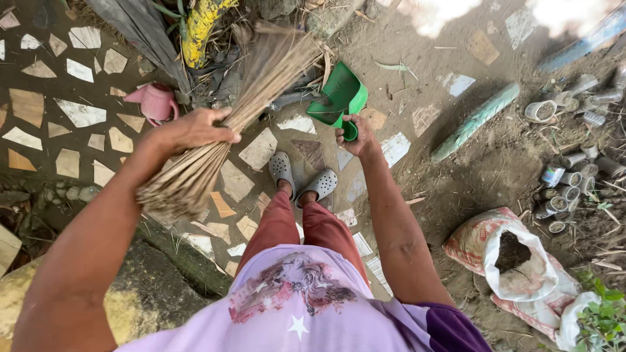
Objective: The person sweeps debris from an outdoor area into a dustpan using a small broom, moving across different sections of a paved and dirt surface.
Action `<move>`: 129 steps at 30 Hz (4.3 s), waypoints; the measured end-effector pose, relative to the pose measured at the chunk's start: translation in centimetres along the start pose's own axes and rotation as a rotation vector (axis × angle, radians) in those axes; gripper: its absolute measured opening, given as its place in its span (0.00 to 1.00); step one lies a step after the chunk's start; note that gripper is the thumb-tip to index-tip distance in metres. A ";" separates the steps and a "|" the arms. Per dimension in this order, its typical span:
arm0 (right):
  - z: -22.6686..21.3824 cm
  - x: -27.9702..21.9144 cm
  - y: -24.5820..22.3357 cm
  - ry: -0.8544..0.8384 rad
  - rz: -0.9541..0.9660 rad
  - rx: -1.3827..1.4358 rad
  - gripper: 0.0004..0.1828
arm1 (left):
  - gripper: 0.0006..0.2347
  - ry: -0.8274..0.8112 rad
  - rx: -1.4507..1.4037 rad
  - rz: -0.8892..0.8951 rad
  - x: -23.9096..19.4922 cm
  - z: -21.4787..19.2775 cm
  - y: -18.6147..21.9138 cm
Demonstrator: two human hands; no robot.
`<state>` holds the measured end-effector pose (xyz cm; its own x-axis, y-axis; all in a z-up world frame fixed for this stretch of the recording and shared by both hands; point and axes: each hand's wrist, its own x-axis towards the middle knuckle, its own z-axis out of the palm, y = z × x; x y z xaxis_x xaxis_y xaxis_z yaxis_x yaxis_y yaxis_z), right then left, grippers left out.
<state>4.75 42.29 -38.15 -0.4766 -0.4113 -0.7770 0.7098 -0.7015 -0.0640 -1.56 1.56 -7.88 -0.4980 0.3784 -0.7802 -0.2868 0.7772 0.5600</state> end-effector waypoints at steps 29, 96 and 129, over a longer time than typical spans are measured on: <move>1.0 -1.7 2.2 -0.017 0.117 -0.110 0.16 | 0.50 0.176 -0.481 -0.146 -15.6 9.8 -13.1; 6.1 -6.8 -12.4 -0.104 0.133 0.109 0.15 | 0.49 0.383 -0.516 0.312 -6.4 11.7 -4.7; -12.7 -6.7 -14.4 0.439 -0.253 -0.085 0.22 | 0.54 0.396 -0.727 -0.297 -11.3 16.8 4.5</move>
<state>4.29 62.47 -39.98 -0.3892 0.0614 -0.9191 0.6484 -0.6905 -0.3206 16.53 9.24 -1.19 -0.5287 -0.0952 -0.8435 -0.8325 0.2522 0.4933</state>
